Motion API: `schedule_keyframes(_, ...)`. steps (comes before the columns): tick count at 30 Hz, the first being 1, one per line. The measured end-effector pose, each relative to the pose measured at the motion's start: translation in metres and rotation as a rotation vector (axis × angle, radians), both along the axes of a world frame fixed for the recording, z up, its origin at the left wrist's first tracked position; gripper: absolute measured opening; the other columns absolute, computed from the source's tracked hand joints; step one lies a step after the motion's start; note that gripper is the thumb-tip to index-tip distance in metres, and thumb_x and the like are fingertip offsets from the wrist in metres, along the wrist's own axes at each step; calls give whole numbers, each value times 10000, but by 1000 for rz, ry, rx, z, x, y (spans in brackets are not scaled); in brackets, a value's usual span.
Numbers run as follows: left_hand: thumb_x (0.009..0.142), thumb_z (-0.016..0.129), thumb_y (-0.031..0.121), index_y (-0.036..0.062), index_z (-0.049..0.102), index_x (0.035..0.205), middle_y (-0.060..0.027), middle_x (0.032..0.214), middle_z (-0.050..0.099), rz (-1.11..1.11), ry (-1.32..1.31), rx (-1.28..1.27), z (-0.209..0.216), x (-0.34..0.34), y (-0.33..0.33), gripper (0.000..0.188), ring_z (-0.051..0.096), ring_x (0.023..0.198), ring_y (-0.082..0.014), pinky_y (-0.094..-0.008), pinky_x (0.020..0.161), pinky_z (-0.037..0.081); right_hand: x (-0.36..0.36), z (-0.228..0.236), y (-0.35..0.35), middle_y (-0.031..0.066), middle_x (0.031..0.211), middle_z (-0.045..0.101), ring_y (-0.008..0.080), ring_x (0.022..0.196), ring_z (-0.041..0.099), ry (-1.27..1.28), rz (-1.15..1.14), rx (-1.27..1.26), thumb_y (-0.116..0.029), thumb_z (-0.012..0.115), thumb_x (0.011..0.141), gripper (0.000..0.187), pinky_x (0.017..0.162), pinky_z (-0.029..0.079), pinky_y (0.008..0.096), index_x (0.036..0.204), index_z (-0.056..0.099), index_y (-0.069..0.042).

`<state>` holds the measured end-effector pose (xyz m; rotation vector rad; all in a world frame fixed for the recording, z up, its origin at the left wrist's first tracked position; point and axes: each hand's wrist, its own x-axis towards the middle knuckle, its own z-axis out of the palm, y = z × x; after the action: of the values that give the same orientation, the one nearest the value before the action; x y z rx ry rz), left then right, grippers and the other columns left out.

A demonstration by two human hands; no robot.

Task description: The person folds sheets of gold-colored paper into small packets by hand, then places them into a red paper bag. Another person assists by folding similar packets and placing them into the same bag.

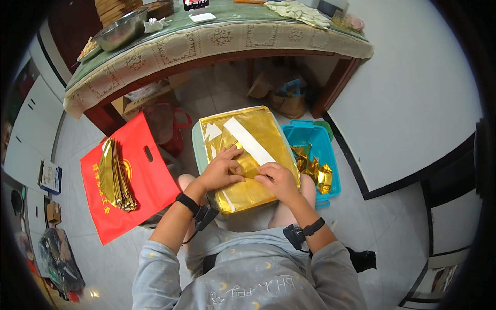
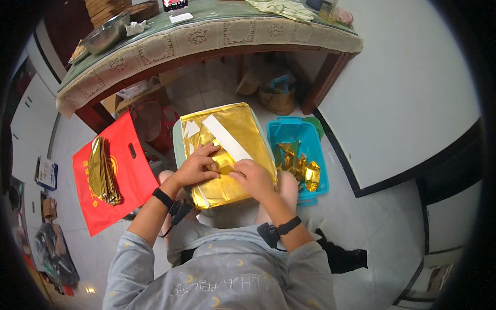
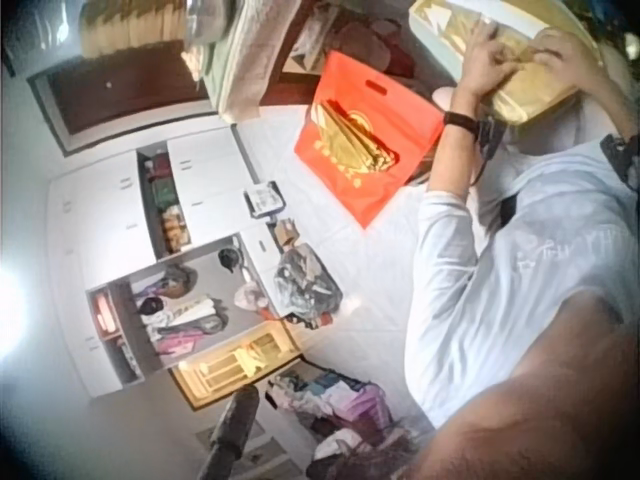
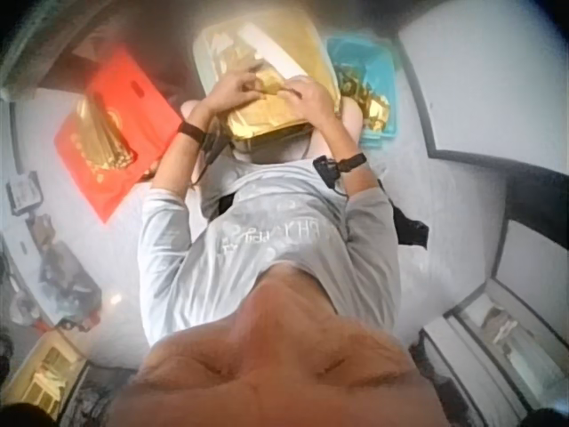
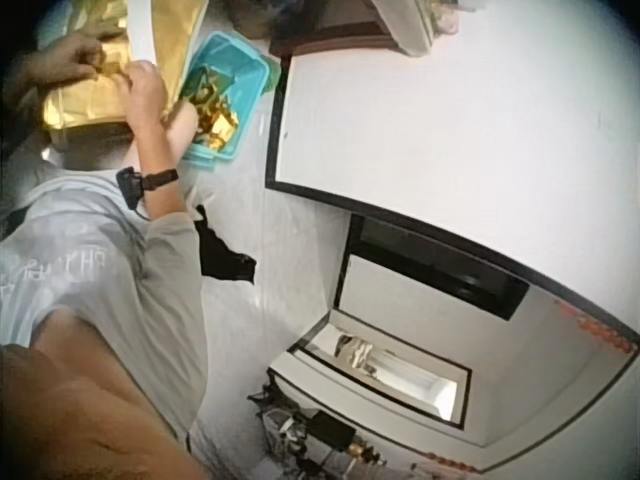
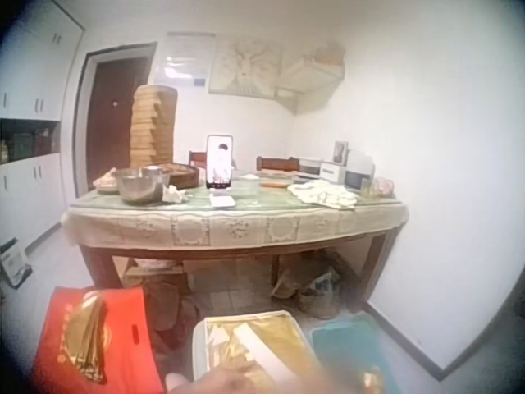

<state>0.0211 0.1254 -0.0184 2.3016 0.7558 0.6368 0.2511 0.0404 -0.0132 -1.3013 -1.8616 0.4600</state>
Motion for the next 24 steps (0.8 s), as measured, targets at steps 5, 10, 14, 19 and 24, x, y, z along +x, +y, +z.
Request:
schedule_keyframes(5,722,841,211,83,713,741,-185,1419,519,26,-34,-63,0,-1,-2,182,397,1379,-410,-499,1183,220,14,-4,-5,139,1088,660,308,1000,635,-28,-4,3,-122,763,794,146,839,510,376,828,691,0)
schedule_keyframes(10,784,798,215,46,711,746,-198,1445,488,68,-30,-75,1,2,-4,194,460,1316,-377,-449,1150,285,11,-9,-4,173,1091,649,347,1031,611,-31,-144,37,-120,758,798,162,881,482,397,766,655,2)
schedule_keyframes(14,783,791,218,17,705,743,-206,1452,473,108,-8,-55,2,5,-6,222,492,1266,-366,-412,1079,371,5,-16,1,175,1092,646,351,1023,600,-104,-223,86,-125,780,777,214,870,472,421,708,615,-8)
schedule_keyframes(19,782,778,218,-25,704,740,-225,1450,465,138,6,32,1,7,-8,257,507,1244,-381,-418,1078,386,-2,-16,3,167,1084,646,352,1009,592,-189,-301,112,-119,796,752,222,864,472,431,701,611,-6)
schedule_keyframes(24,798,765,234,-40,698,776,-235,1442,461,158,53,99,3,11,-10,283,501,1254,-383,-471,1137,339,-6,-16,2,161,1082,631,347,995,581,-246,-335,109,-126,791,752,213,858,477,415,718,623,3)
